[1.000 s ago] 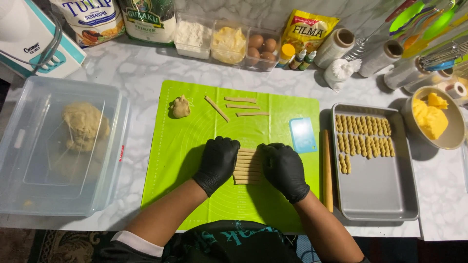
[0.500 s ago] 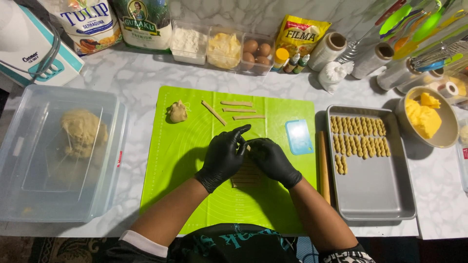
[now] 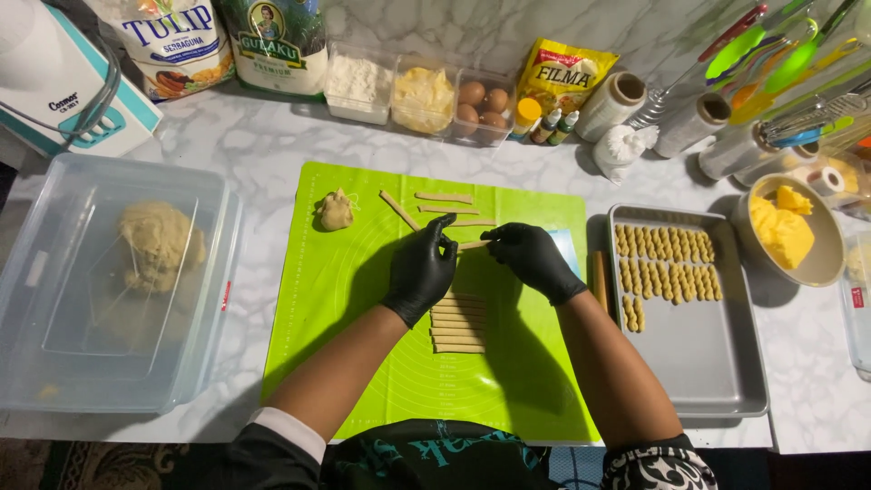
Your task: Twisting thin strips of dough into spiral shapes and placing them on a baking tray
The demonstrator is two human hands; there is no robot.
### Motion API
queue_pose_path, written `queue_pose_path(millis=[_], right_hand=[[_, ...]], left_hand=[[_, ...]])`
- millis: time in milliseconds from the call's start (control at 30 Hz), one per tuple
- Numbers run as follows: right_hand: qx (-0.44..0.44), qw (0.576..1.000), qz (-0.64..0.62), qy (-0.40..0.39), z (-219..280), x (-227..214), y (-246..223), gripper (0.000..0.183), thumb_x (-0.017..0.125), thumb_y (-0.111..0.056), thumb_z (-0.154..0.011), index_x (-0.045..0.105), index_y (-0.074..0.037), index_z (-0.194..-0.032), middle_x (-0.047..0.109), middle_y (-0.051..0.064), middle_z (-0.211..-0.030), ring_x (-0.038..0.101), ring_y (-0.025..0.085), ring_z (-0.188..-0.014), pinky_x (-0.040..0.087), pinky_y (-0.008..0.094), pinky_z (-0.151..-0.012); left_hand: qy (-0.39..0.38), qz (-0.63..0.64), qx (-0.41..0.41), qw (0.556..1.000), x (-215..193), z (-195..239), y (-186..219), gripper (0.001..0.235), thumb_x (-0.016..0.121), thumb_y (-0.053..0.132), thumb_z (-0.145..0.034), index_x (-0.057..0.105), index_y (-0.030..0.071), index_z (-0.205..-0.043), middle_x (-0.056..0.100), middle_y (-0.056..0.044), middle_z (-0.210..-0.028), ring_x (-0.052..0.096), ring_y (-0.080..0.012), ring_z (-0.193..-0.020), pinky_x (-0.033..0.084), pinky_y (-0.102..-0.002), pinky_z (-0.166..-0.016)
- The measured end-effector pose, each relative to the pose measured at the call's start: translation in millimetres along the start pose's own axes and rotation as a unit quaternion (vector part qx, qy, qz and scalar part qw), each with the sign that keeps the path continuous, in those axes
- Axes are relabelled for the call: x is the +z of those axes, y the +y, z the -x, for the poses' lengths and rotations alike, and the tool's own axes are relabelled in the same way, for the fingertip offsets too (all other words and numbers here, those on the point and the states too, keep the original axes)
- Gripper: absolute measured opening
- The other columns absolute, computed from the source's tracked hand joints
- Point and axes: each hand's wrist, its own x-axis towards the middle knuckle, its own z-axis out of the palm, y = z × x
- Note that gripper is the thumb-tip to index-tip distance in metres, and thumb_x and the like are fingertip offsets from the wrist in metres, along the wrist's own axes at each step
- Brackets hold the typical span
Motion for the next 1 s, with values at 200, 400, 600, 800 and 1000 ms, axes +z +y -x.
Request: queue_pose_path(millis=[200, 400, 600, 800, 1000], right_hand=[[0.013, 0.979, 0.198, 0.038, -12, -16, -22, 0.03, 0.071, -0.041, -0.088, 0.081, -0.029, -0.113, 0.08, 0.008, -0.108, 0.071, 0.036, -0.111, 0.055, 0.047, -0.098], [0.035, 0.971, 0.225, 0.074, -29, -32, -4, 0.027, 0.072, -0.044, -0.086, 0.08, -0.036, -0.111, 0.079, 0.002, -0.104, 0.071, 0.031, -0.113, 0.055, 0.044, -0.098], [-0.042, 0.854, 0.442, 0.271, 10, -40, -11, 0.034, 0.073, -0.042, -0.081, 0.078, -0.034, -0.114, 0.076, -0.004, -0.09, 0.075, 0.022, -0.086, 0.061, 0.036, -0.075], [-0.158, 0.792, 0.457, 0.372, 40, -31, -9, 0.036, 0.08, -0.032, -0.077, 0.079, -0.031, -0.113, 0.072, -0.003, -0.085, 0.072, 0.021, -0.085, 0.06, 0.035, -0.071], [-0.174, 0.873, 0.368, 0.268, 66, -1, -8, 0.032, 0.073, -0.033, -0.08, 0.078, -0.033, -0.112, 0.076, 0.002, -0.089, 0.075, 0.028, -0.085, 0.06, 0.041, -0.077]], left_hand=[[-0.012, -0.09, 0.032, 0.995, -2, -10, -6, 0.051, 0.071, 0.017, -0.089, 0.062, 0.022, -0.138, 0.076, -0.002, -0.092, 0.073, -0.027, -0.086, 0.059, -0.043, -0.077], [-0.063, -0.236, 0.086, 0.966, -42, 8, -6, 0.053, 0.075, 0.029, -0.085, 0.065, 0.024, -0.137, 0.073, -0.004, -0.099, 0.072, -0.0261, -0.087, 0.058, -0.041, -0.074], [-0.134, -0.27, 0.117, 0.946, -69, 39, 10, 0.038, 0.076, 0.025, -0.087, 0.073, 0.015, -0.123, 0.071, -0.016, -0.123, 0.069, -0.0351, -0.113, 0.055, -0.047, -0.093], [-0.166, -0.27, 0.126, 0.94, -62, 55, 5, 0.033, 0.076, 0.021, -0.087, 0.076, 0.017, -0.119, 0.069, -0.016, -0.127, 0.065, -0.0371, -0.123, 0.052, -0.05, -0.098], [-0.133, -0.289, 0.152, 0.936, -57, 54, 12, 0.011, 0.079, 0.023, -0.086, 0.077, 0.016, -0.094, 0.075, -0.012, -0.109, 0.07, -0.0341, -0.113, 0.055, -0.049, -0.093]])
